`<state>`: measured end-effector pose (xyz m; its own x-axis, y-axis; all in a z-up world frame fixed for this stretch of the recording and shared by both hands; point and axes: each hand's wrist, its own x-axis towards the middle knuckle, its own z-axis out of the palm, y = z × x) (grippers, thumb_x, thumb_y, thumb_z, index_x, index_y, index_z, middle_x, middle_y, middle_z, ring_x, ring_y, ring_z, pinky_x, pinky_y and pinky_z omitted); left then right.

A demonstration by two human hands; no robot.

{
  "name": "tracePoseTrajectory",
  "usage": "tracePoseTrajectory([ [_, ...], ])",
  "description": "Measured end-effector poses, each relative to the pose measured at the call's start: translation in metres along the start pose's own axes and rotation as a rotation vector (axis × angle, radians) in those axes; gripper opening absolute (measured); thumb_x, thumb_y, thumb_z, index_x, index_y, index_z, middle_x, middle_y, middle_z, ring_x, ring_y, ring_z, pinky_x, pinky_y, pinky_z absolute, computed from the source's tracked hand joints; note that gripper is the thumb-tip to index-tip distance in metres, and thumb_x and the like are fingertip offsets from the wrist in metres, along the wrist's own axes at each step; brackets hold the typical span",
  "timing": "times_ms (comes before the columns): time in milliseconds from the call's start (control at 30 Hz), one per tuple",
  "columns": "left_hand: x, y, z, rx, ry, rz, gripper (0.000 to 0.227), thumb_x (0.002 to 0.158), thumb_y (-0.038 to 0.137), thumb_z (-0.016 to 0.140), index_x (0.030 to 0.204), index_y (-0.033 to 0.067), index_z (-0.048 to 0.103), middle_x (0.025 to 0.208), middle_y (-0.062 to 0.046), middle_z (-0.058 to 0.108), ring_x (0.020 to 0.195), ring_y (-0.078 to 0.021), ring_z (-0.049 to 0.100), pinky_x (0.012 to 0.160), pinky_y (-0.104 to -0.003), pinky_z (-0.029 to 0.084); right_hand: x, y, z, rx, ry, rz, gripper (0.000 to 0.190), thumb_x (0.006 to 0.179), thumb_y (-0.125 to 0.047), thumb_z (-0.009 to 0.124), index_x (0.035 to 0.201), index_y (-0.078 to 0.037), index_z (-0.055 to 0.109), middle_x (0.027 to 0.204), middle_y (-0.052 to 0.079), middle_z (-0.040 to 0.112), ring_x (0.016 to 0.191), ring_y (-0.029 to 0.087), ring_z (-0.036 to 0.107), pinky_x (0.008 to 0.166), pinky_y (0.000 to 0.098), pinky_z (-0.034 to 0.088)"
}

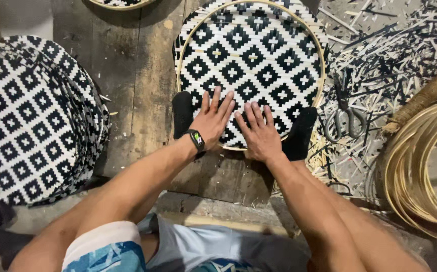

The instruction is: The person assembles round woven baskets by trimming excess woven material from the rim with shears, then fitting a bamboo ring around the edge and pressing it into place. The person repeats this process for multiple baskets, stacking finished units nearby.

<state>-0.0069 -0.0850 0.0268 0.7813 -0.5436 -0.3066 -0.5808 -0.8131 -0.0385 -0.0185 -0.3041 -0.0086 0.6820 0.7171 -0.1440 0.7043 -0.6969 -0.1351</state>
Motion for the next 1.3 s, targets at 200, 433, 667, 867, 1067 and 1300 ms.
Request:
tracePoseTrajectory([
  [200, 0.000, 0.006, 0.046, -0.149, -0.006, 0.035, 0.092, 0.081, 0.026, 0.071, 0.157, -0.0072, 0.029, 0.166, -0.031, 0.011, 0.149, -0.0592, 0.006, 0.117, -0.072, 0.009, 0.000, 0.002, 0.015, 0.064, -0.065, 0.029, 0.110, 0.057, -0.026, 0.083, 0.157, -0.019, 0.038, 0.162, 0.017, 0.032, 0.152, 0.035, 0.025, 0.123, 0.0561, 0.016],
  [433, -0.007, 0.003, 0.022, 0.075, 0.270, -0.011, 0.092, 0.082, 0.031, 0.080, 0.158, 0.0021, 0.036, 0.171, -0.021, 0.017, 0.156, -0.0504, 0.014, 0.124, -0.064, 0.016, 0.004, -0.003, -0.016, -0.112, 0.066, 0.023, 0.097, 0.069, -0.033, 0.084, 0.157, -0.020, 0.045, 0.161, 0.013, 0.036, 0.151, 0.032, 0.031, 0.124, 0.0517, 0.021],
  [667, 0.081, -0.069, 0.004, -0.460, 0.254, -0.079, 0.076, 0.089, 0.043, 0.074, 0.149, 0.0060, 0.048, 0.156, -0.018, 0.043, 0.144, -0.0371, 0.038, 0.117, -0.052, 0.033, 0.083, 0.114, -0.053, 0.511, 0.195, 0.360, 0.044, 0.096, -0.042, 0.076, 0.124, -0.009, 0.066, 0.123, 0.014, 0.068, 0.121, 0.030, 0.062, 0.104, 0.0426, 0.051],
  [867, 0.235, -0.141, 0.007, -0.431, 0.469, -0.178, 0.046, 0.105, 0.044, 0.055, 0.142, 0.0172, 0.057, 0.143, -0.017, 0.059, 0.124, -0.0418, 0.055, 0.098, -0.049, 0.046, 0.188, 0.208, -0.041, 0.114, 0.499, 0.106, 0.030, 0.102, -0.028, 0.069, 0.124, -0.008, 0.069, 0.119, 0.016, 0.072, 0.108, 0.038, 0.069, 0.087, 0.0462, 0.057],
  [1067, 0.273, -0.149, 0.029, -0.894, -0.056, -0.540, 0.048, 0.104, 0.054, 0.044, 0.119, 0.0205, 0.075, 0.105, -0.013, 0.078, 0.100, -0.0327, 0.073, 0.092, -0.048, 0.056, 0.204, 0.239, 0.007, 0.816, 0.031, 0.546, 0.021, 0.104, -0.025, 0.064, 0.112, -0.009, 0.075, 0.085, 0.016, 0.075, 0.070, 0.033, 0.070, 0.065, 0.0419, 0.055],
  [1300, 0.283, -0.162, 0.010, -0.957, -0.064, -0.572, 0.048, 0.093, 0.058, 0.053, 0.111, 0.0223, 0.079, 0.113, -0.016, 0.072, 0.107, -0.0374, 0.067, 0.096, -0.049, 0.050, 0.158, 0.248, -0.006, 0.673, 0.169, 0.688, 0.041, 0.112, -0.036, 0.048, 0.115, -0.001, 0.070, 0.110, 0.027, 0.071, 0.104, 0.042, 0.066, 0.089, 0.0480, 0.050],
])
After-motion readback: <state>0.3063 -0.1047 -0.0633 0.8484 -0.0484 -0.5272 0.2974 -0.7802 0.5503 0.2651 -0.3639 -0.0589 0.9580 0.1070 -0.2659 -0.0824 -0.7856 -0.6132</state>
